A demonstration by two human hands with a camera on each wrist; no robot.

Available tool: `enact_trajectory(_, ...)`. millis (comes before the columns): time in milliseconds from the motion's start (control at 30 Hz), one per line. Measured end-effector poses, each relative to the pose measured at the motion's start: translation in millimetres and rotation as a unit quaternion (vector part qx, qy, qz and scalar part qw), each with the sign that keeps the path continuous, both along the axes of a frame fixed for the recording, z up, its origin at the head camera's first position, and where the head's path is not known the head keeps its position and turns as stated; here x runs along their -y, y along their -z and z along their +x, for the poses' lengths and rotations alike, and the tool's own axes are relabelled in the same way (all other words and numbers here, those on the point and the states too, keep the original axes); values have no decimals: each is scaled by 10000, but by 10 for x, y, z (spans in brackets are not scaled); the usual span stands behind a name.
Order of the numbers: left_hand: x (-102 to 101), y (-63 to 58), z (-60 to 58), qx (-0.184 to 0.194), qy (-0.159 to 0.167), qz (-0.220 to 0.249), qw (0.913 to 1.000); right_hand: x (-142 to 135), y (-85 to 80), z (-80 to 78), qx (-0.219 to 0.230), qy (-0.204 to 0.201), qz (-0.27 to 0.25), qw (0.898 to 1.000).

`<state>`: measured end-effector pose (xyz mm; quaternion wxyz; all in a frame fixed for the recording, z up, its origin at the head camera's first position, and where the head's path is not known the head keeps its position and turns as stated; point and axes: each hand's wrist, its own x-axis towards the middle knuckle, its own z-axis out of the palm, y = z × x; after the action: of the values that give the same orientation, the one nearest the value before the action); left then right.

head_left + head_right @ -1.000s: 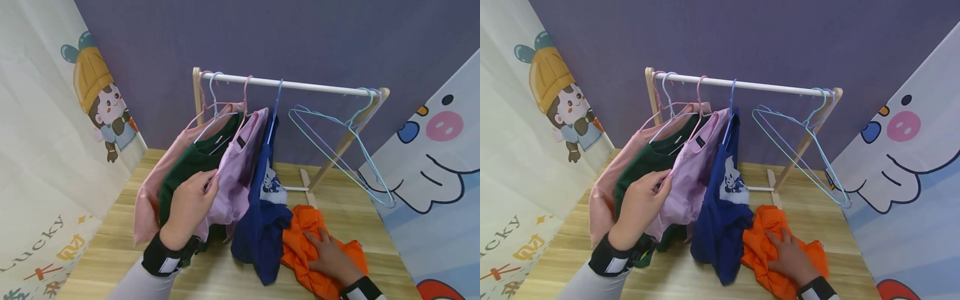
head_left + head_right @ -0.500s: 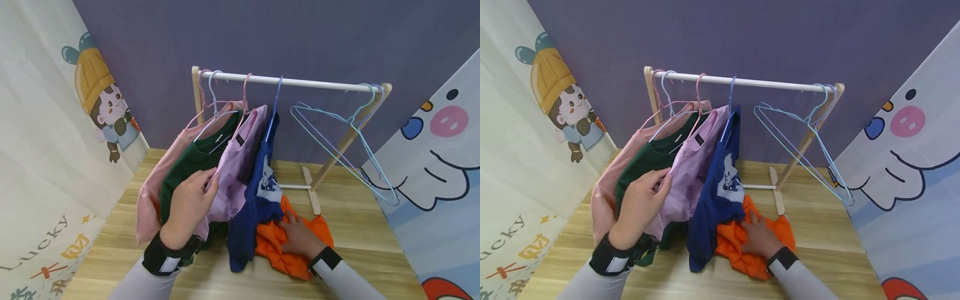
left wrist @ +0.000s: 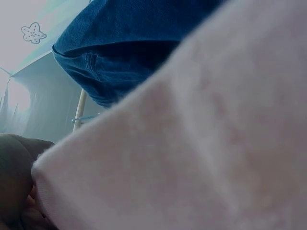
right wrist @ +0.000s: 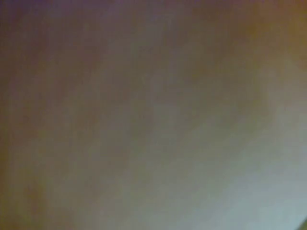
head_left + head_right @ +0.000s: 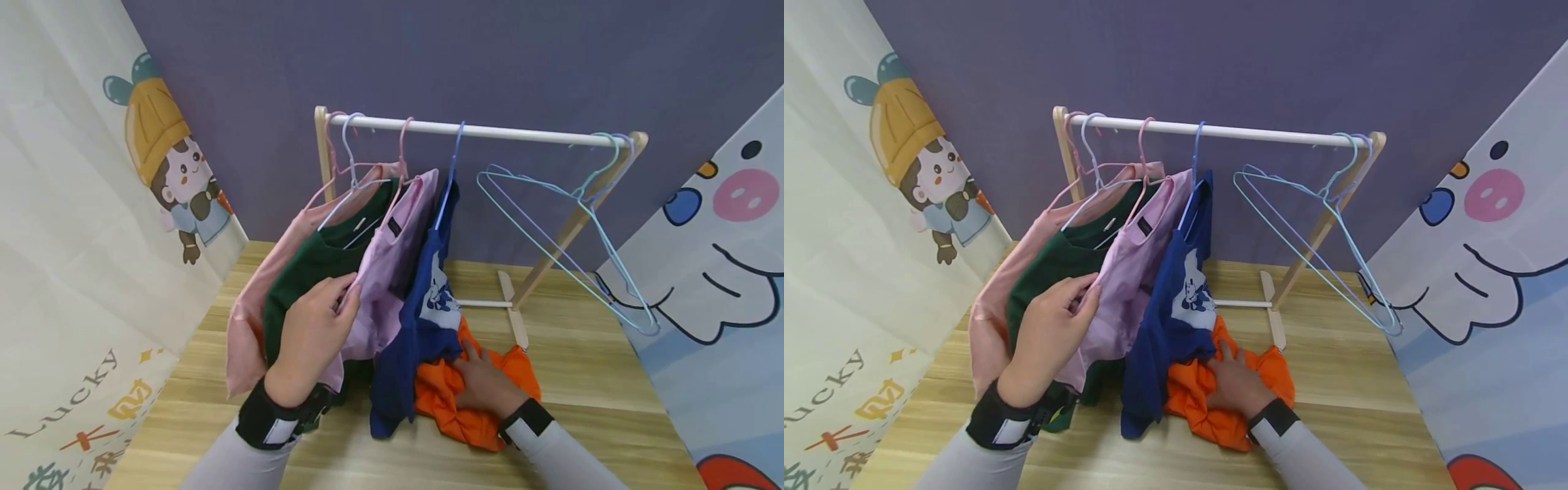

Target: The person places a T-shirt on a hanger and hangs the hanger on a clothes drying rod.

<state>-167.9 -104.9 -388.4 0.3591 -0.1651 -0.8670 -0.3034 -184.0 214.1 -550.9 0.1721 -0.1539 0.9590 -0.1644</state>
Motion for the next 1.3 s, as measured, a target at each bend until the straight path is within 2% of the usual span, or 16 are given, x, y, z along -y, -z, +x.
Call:
enact_trajectory(333,2,-6,14,114,-7,15,9999,6,-65,48,-87,61,2,9999)
enact_trajectory(533,2,8,6,115,-11,14,9999,-103,-114,23,-275,-136,-145,9994)
enact_trajectory(600,3,10,8,111,-19,11,9999,-152,-214,26,-345,-227,-170,9990)
enact_trajectory(667,5,8,12,102,-23,13,9999,-189,-382,31,-514,-315,-106,9981)
enact_trajectory(800,15,7,19,85,-25,24,10000,-232,-894,49,-1514,-495,155,9871)
enact_trajectory(900,10,8,17,46,1,29,10000,-285,-1336,58,-2513,-361,103,9672)
enact_trajectory(967,6,12,13,1,20,33,10000,-350,-1589,30,-3260,-232,-247,9448)
enact_trajectory(1000,4,14,10,-28,20,31,10000,-390,-1704,7,-3656,-160,-416,9297)
enact_trajectory(1033,4,15,10,-53,18,36,10000,-434,-1805,-29,-4116,-88,-577,9095)
enact_trajectory(1133,2,18,9,-110,7,50,9999,-598,-2024,-148,-5303,294,-957,8418)
enact_trajectory(1200,-2,19,11,-125,-4,58,9999,-720,-2121,-216,-5797,695,-975,8060)
enact_trajectory(1233,-4,20,11,-130,0,62,9999,-780,-2155,-244,-5918,924,-959,7950)
enact_trajectory(1300,-9,20,12,-148,3,55,9999,-889,-2196,-287,-5953,1325,-879,7876)
